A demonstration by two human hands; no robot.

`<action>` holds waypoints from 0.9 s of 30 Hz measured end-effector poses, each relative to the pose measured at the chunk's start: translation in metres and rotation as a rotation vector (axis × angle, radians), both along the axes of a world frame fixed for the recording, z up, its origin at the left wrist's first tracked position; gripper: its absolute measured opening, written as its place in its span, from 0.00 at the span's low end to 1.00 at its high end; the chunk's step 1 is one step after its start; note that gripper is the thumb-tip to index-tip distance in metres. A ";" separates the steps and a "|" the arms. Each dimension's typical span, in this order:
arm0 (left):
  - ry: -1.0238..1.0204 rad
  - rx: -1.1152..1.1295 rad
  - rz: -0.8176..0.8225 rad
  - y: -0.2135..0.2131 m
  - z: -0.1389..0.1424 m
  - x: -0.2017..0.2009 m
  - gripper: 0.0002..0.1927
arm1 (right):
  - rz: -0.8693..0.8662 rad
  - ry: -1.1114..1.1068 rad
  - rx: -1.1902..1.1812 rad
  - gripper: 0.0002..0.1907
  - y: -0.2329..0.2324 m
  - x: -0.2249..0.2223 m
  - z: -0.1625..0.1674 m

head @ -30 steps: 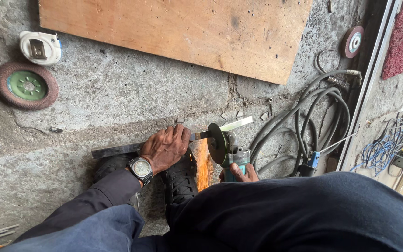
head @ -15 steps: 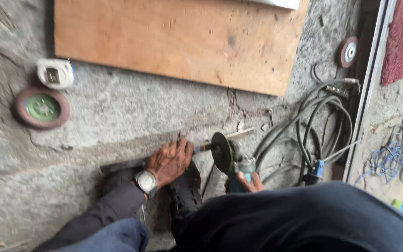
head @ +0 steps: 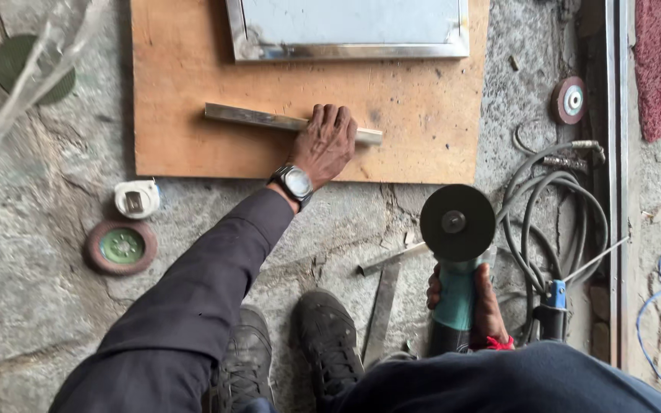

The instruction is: The person measures a metal square tube with a tape measure and then cuts through it using a hand-held angle grinder.

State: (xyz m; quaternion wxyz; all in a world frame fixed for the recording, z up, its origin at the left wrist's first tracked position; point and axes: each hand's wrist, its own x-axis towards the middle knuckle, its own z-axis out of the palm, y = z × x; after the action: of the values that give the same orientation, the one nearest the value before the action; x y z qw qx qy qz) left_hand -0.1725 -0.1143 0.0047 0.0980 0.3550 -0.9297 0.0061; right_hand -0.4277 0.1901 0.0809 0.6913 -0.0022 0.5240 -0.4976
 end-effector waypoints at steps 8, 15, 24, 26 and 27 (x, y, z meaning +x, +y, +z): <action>0.503 0.107 0.527 0.069 0.010 0.122 0.27 | -0.083 -0.480 -0.398 0.50 -0.058 0.002 -0.041; 0.164 0.225 0.762 0.110 0.002 0.257 0.37 | -0.173 -0.687 -0.400 0.46 -0.133 0.072 -0.035; 0.817 0.846 0.363 0.118 0.037 0.158 0.40 | -0.077 -0.725 -0.349 0.45 -0.177 0.164 -0.004; 0.757 0.865 0.275 0.107 0.043 0.142 0.38 | -0.033 -0.685 -0.354 0.48 -0.179 0.169 -0.004; 0.729 0.872 0.235 0.103 0.045 0.137 0.37 | -0.007 -0.666 -0.353 0.49 -0.180 0.170 -0.003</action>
State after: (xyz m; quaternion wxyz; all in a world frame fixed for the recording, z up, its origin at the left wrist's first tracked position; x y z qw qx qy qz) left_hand -0.0356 -0.0110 0.0501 0.2550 0.4427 -0.7068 -0.4893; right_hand -0.2572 0.0099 0.0776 0.8111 0.0421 0.1768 -0.5560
